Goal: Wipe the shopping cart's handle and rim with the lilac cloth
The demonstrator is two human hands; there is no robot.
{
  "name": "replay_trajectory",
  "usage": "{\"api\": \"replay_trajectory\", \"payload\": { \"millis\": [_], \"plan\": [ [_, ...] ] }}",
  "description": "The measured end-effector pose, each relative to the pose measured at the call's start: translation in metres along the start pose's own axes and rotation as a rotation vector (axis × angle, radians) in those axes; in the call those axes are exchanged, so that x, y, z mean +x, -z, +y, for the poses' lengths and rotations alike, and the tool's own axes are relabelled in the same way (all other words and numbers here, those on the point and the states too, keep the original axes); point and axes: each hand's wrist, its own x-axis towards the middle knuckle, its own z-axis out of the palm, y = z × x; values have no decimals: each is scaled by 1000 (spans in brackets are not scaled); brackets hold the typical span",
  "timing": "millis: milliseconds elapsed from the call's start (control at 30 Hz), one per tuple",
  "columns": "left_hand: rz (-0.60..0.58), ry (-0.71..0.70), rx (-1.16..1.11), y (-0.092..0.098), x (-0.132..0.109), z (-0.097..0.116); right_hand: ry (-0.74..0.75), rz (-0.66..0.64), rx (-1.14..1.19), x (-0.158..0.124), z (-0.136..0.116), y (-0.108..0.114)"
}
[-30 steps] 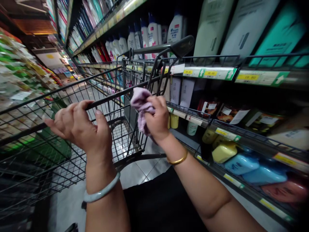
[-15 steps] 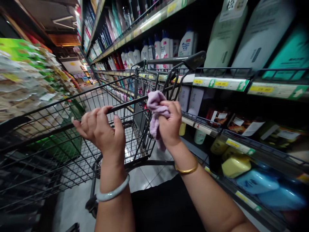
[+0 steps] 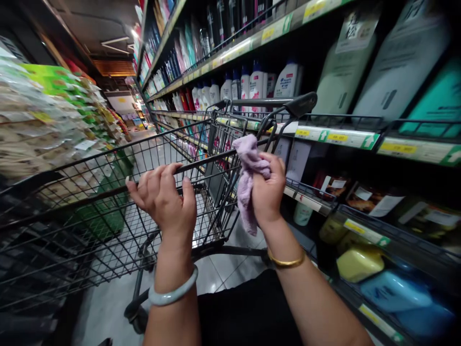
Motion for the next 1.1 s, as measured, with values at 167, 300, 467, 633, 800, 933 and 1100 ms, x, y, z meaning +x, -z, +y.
{"api": "replay_trajectory", "payload": {
  "millis": [167,300,467,633,800,933,1100],
  "plan": [
    [-13,-14,-16,2,0,0,191,-501,29,-35,-20,-20],
    [-15,2,13,3,0,2,161,-290,55,-14,-12,-7],
    [-3,16,-5,2,0,4,138,95,-41,20,9,15],
    [7,-4,-4,2,0,3,132,-199,-132,-2,-4,0],
    [12,-16,17,2,1,1,131,-108,-86,15,2,13],
    [28,-14,5,1,1,0,110,38,-185,35,11,31],
    [47,-22,5,-3,0,-2,169,-326,-181,1,-14,9]
  ]
}}
